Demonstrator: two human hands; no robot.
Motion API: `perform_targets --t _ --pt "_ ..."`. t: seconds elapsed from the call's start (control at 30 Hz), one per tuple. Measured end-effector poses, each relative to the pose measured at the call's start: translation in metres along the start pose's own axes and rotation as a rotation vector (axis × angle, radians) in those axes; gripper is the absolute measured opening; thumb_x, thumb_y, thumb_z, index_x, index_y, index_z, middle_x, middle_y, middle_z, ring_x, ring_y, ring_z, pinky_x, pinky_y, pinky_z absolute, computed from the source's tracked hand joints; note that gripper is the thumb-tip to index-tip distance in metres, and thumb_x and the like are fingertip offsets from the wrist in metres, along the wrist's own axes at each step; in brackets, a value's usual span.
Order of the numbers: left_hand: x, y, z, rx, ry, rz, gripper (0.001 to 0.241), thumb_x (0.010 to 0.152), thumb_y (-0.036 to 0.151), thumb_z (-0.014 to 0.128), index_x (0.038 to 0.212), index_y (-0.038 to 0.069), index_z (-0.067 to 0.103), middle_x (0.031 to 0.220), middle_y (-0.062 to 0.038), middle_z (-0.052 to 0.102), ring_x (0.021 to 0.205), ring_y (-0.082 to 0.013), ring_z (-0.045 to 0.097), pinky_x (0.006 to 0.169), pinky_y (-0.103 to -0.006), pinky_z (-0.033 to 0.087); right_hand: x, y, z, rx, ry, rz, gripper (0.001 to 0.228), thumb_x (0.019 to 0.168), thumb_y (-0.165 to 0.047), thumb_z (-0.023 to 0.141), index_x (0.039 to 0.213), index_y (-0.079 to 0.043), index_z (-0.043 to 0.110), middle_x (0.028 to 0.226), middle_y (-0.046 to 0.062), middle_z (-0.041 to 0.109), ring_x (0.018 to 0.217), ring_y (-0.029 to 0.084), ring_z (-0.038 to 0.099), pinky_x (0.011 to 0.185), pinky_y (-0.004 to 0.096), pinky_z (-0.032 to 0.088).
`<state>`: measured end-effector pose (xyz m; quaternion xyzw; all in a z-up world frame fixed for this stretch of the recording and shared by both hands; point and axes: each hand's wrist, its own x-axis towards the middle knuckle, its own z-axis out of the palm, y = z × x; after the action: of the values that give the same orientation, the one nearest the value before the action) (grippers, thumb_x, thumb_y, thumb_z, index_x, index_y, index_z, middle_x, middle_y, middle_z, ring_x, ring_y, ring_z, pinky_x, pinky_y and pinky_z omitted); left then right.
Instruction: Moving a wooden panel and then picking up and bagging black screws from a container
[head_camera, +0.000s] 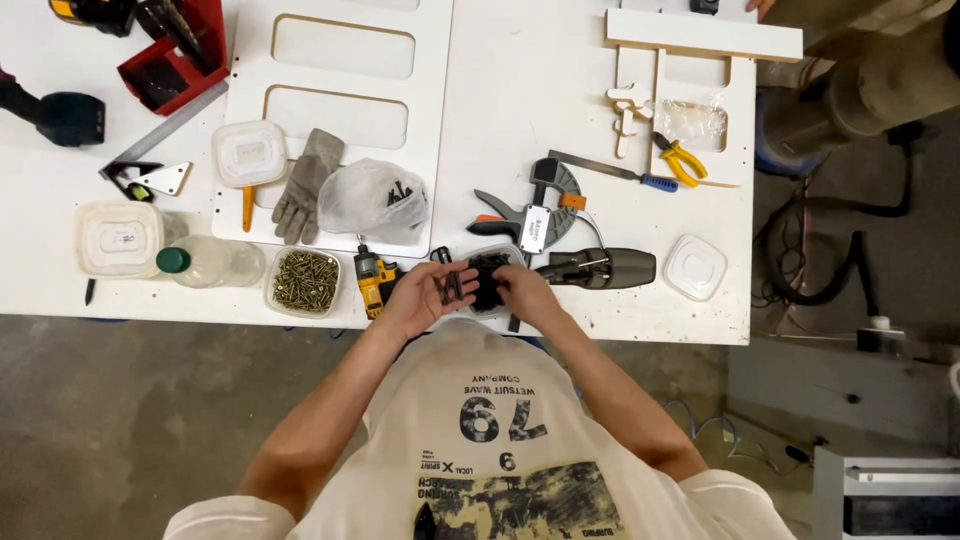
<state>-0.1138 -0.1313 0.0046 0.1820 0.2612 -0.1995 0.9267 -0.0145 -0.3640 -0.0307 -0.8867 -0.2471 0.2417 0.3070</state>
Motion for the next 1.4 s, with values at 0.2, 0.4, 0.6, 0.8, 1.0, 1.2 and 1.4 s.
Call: perform_targets --t 0.2,0.4,0.6,0.8,1.0,1.2,1.4 --pt "-0.006 0.005 -0.002 -0.039 0.027 0.049 0.048 0.096 0.032 0.055 0.132 0.002 0.066 0.132 -0.022 0.069 0.119 -0.0385 0.068 0.111 -0.0602 0.049 0.020 0.022 0.044 -0.455 0.041 -0.182 0.013 0.091 -0.016 0.063 0.101 -0.017 0.070 0.096 0.003 0.064 0.080 0.030 0.072 0.069 0.040 0.062" --pt "-0.004 0.000 -0.006 -0.048 0.043 0.042 0.050 0.095 0.034 0.057 0.133 0.002 0.065 0.128 -0.021 0.070 0.118 -0.0385 0.068 0.111 -0.0595 0.049 0.015 0.005 0.009 -0.435 0.308 -0.391 0.011 0.084 -0.015 0.070 0.093 -0.015 0.064 0.083 0.003 0.060 0.080 0.025 0.071 0.068 0.032 0.059" --pt "0.000 -0.008 0.004 -0.003 0.024 0.030 0.050 0.097 0.034 0.056 0.135 0.002 0.065 0.131 -0.021 0.069 0.118 -0.0356 0.069 0.112 -0.0565 0.049 -0.008 -0.052 -0.035 0.699 0.098 0.037 0.013 0.090 -0.005 0.075 0.102 -0.009 0.070 0.072 0.005 0.070 0.062 0.013 0.066 0.067 0.028 0.056" --pt "-0.004 -0.007 0.021 0.034 -0.033 -0.022 0.053 0.097 0.037 0.052 0.136 0.003 0.064 0.127 -0.021 0.071 0.116 -0.0359 0.070 0.109 -0.0572 0.051 -0.009 -0.058 -0.049 0.839 0.099 0.163 0.011 0.098 -0.009 0.070 0.106 -0.001 0.070 0.078 0.014 0.074 0.064 0.017 0.072 0.060 0.026 0.062" --pt "0.017 -0.013 -0.007 0.105 -0.051 -0.007 0.055 0.099 0.040 0.048 0.136 0.004 0.064 0.112 -0.018 0.075 0.105 -0.0320 0.075 0.104 -0.0531 0.056 -0.018 -0.025 -0.047 0.878 0.187 0.262 0.013 0.099 -0.008 0.068 0.106 0.003 0.068 0.087 0.016 0.072 0.072 0.021 0.073 0.064 0.030 0.064" --pt "-0.004 -0.003 0.022 0.207 0.303 0.116 0.056 0.098 0.043 0.066 0.055 0.017 0.042 0.050 0.006 0.024 0.037 -0.0116 0.024 0.037 -0.0230 0.021 -0.026 -0.020 -0.042 0.867 0.194 0.319 0.012 0.098 -0.007 0.068 0.102 0.004 0.070 0.081 0.017 0.072 0.067 0.022 0.073 0.061 0.030 0.064" --pt "-0.036 0.040 0.063 0.171 0.253 0.172 0.063 0.101 0.044 0.064 0.050 0.019 0.037 0.046 0.006 0.020 0.034 -0.0108 0.021 0.035 -0.0206 0.018 -0.029 -0.025 -0.044 0.870 0.176 0.332 0.011 0.098 -0.007 0.068 0.101 0.004 0.070 0.082 0.018 0.073 0.068 0.023 0.074 0.061 0.031 0.065"
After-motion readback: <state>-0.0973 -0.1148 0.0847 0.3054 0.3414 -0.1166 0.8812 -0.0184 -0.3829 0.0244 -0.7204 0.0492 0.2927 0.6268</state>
